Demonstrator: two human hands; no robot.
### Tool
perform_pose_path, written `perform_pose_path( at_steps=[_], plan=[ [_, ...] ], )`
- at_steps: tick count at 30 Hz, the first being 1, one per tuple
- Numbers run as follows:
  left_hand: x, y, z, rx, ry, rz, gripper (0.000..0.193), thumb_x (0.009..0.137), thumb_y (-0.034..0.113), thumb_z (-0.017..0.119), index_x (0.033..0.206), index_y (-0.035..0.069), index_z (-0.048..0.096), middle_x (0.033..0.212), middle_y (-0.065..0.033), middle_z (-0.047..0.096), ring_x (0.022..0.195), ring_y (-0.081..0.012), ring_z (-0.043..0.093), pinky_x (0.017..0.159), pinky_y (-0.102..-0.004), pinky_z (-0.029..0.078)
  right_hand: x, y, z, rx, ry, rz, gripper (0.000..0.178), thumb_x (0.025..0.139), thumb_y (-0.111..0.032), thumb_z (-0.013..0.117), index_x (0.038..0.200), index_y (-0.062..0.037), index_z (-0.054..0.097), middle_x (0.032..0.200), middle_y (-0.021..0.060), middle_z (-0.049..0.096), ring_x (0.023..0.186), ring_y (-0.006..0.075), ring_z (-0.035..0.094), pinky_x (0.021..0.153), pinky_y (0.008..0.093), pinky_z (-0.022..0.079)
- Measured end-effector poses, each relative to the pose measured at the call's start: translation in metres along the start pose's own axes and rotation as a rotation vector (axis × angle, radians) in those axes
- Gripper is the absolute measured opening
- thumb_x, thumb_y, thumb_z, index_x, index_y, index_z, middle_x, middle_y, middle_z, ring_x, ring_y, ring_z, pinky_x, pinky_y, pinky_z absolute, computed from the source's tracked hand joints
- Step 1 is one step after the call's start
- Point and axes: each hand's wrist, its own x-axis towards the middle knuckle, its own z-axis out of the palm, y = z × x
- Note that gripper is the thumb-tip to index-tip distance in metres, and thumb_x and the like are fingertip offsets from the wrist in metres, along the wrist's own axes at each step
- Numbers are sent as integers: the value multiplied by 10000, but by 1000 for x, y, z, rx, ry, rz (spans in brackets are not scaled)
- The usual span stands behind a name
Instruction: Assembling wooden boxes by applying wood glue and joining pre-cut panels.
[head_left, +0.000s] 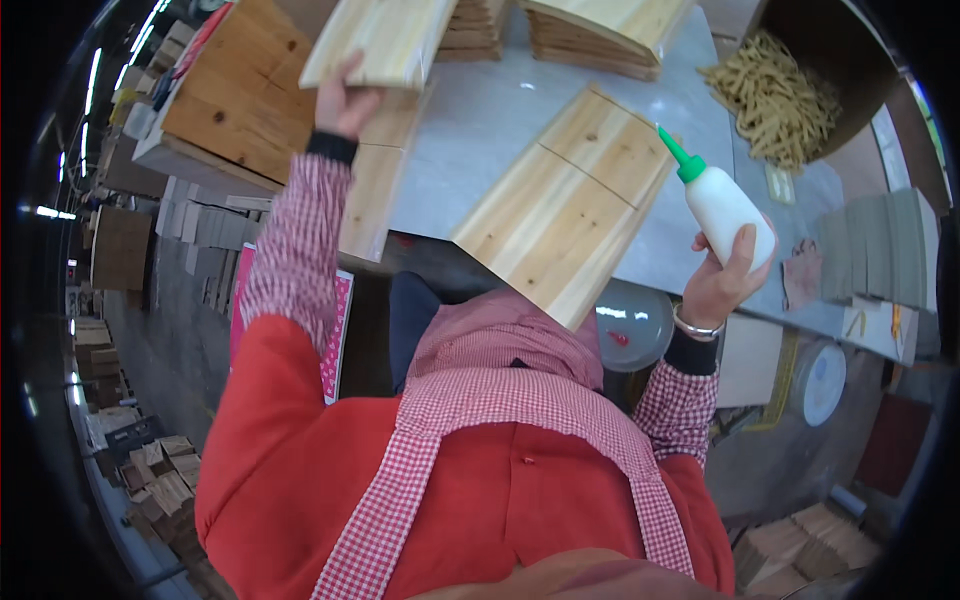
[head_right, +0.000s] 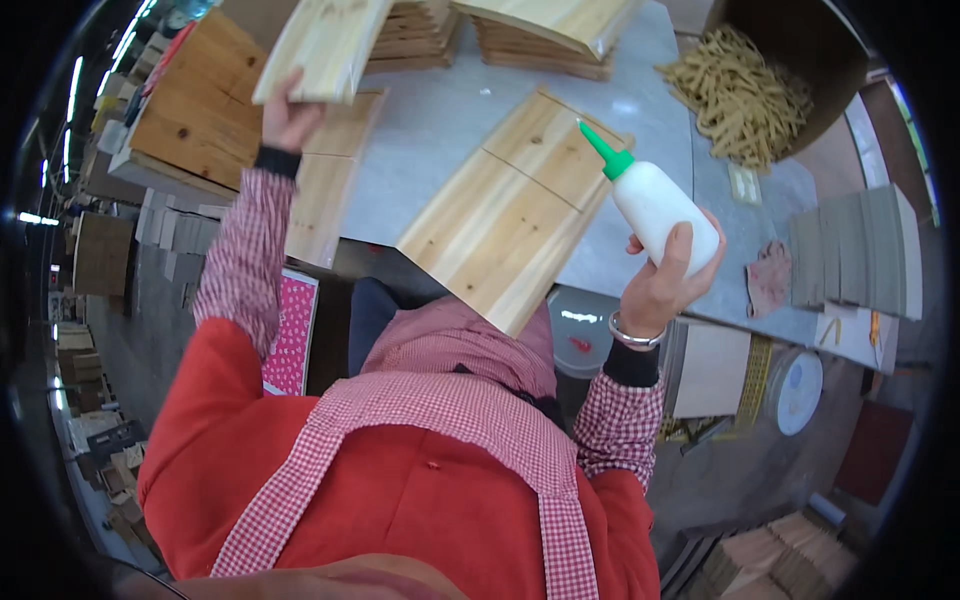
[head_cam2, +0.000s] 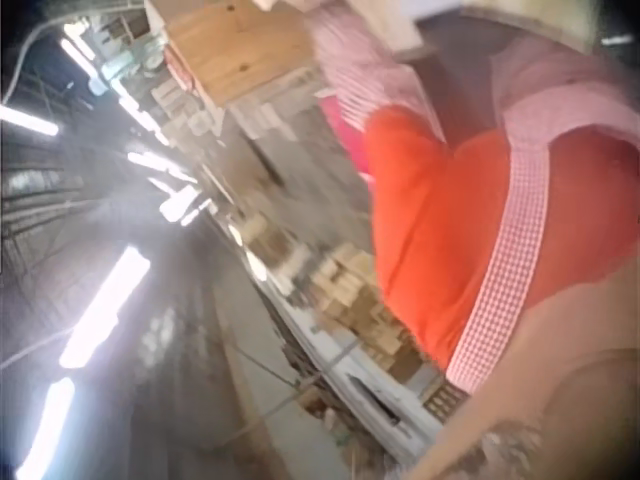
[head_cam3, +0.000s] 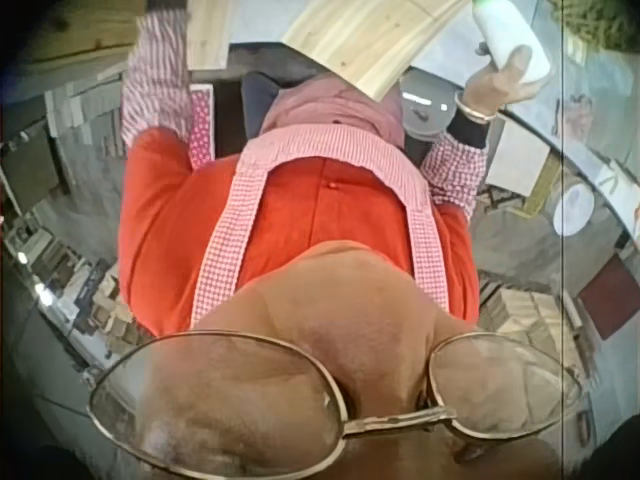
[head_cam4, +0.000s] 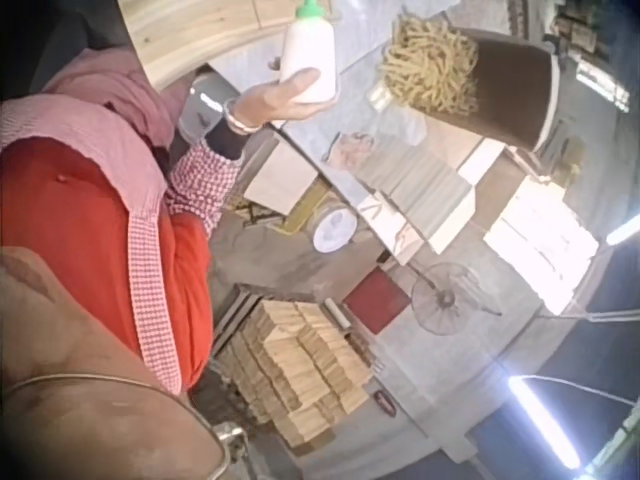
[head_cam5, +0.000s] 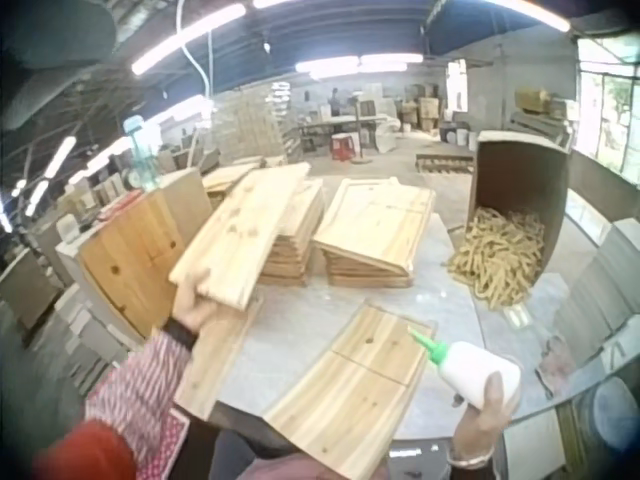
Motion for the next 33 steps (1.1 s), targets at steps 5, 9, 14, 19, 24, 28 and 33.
perform_pose_path(
  at_steps=[5, 9, 14, 19, 24, 28, 33],
  plan=[
    [138, 9, -48, -35, 129, -40, 356, 905, 159, 624, 1194, -3, 493, 1212, -135, 561, 1137, -273, 532, 1037, -393, 402, 4, 11, -9, -39, -43, 81, 372, 897, -230, 580, 1138, 22, 450, 920, 139, 565, 669, 216, 596, 460, 281, 464],
    [116, -21, -21, -66, 164, -139, 405, 909, 216, 628, 1205, -15, 476, 1241, -165, 533, 1165, -289, 509, 1055, -406, 385, 17, 41, -20, -282, -127, 60, 392, 898, -242, 610, 1140, 29, 464, 916, 132, 585, 636, 182, 581, 490, 281, 468],
    [-32, -49, -16, -227, -205, -470, 392, 951, 266, 548, 1210, -26, 519, 1223, -171, 564, 1189, -279, 515, 1015, -407, 430, 65, 95, 5, -403, -235, 36, 422, 843, -265, 693, 1117, -8, 501, 944, 130, 594, 730, 200, 619, 551, 296, 527],
    [-200, -90, -38, -49, -70, -754, 284, 992, 249, 455, 1031, -5, 578, 1025, -100, 650, 989, -216, 619, 893, -363, 507, 104, 146, 36, -607, -305, -155, 461, 793, -308, 730, 1082, -9, 531, 912, 160, 640, 774, 259, 650, 675, 365, 528],
    [-257, -117, -46, 18, 70, -919, 357, 999, 299, 437, 1136, -17, 532, 1115, -148, 614, 1078, -244, 588, 943, -387, 484, 119, 158, 63, -701, -405, -214, 468, 770, -326, 736, 1070, -24, 542, 879, 176, 662, 808, 314, 661, 723, 386, 517],
    [-253, -135, -25, 19, 120, -959, 406, 997, 305, 445, 1229, -27, 477, 1208, -183, 568, 1169, -286, 541, 996, -422, 450, 135, 154, 54, -764, -499, -287, 447, 774, -321, 728, 1067, -37, 544, 873, 176, 661, 796, 319, 660, 708, 378, 518],
    [-236, -155, -23, -55, 33, -976, 488, 997, 326, 438, 1332, -25, 382, 1277, -199, 522, 1229, -309, 491, 1037, -460, 410, 146, 122, 17, -852, -584, -398, 407, 788, -300, 716, 1056, -45, 545, 866, 169, 658, 774, 302, 658, 693, 369, 518]
  ],
)
